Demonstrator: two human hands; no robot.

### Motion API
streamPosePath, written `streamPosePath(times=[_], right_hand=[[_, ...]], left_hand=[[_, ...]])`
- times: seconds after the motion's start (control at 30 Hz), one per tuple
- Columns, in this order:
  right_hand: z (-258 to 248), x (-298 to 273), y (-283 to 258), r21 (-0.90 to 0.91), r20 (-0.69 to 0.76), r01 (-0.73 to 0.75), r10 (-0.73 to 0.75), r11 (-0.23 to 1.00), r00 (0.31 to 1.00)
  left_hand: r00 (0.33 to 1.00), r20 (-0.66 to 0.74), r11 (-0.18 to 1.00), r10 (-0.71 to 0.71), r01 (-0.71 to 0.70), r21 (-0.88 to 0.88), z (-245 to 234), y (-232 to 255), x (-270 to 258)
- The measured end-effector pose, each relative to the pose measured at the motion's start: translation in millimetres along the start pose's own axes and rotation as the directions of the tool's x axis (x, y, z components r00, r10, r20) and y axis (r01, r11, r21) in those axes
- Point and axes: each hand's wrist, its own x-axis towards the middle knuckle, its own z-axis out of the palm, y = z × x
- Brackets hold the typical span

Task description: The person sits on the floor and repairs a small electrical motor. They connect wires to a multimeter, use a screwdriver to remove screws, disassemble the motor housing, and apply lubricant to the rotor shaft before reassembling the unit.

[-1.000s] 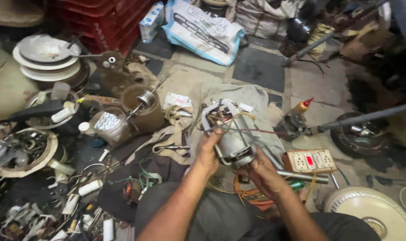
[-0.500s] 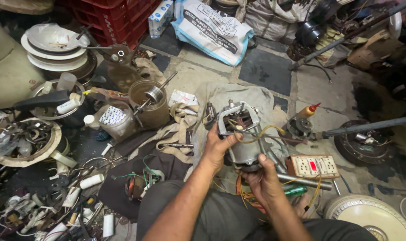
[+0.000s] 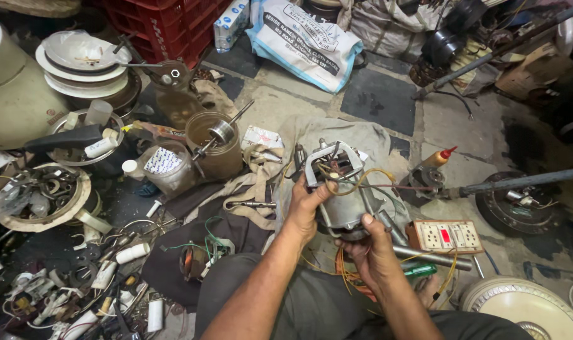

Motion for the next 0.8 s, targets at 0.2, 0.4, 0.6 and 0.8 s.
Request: streamPosePath(times=[0.2, 0.4, 0.6, 0.8], right_hand=[[-31, -13, 16, -0.027, -0.056, -0.046, 0.044, 0.999, 0.997], [-79, -39, 43, -0.004, 0.037, -0.094, 0.094, 0.996, 0.995], [-102, -66, 46, 0.061, 0.003, -0.093, 0.093, 0.994, 0.996], [-83, -90, 14, 0.151, 0.106, 0.038, -0.054, 0.988, 0.993]], left_hand=[[0.998, -0.006, 0.987, 0.065, -0.065, -0.149, -11, 0, 13], [0.992, -0.118, 0.904, 0.033, -0.080, -0.420, -41, -10, 36], [0.966, -0.257, 0.863, -0.019, -0.114, -0.492, -62, -7, 50], [0.885, -0.395, 0.857, -0.247, 0.010, -0.515, -56, 8, 46]])
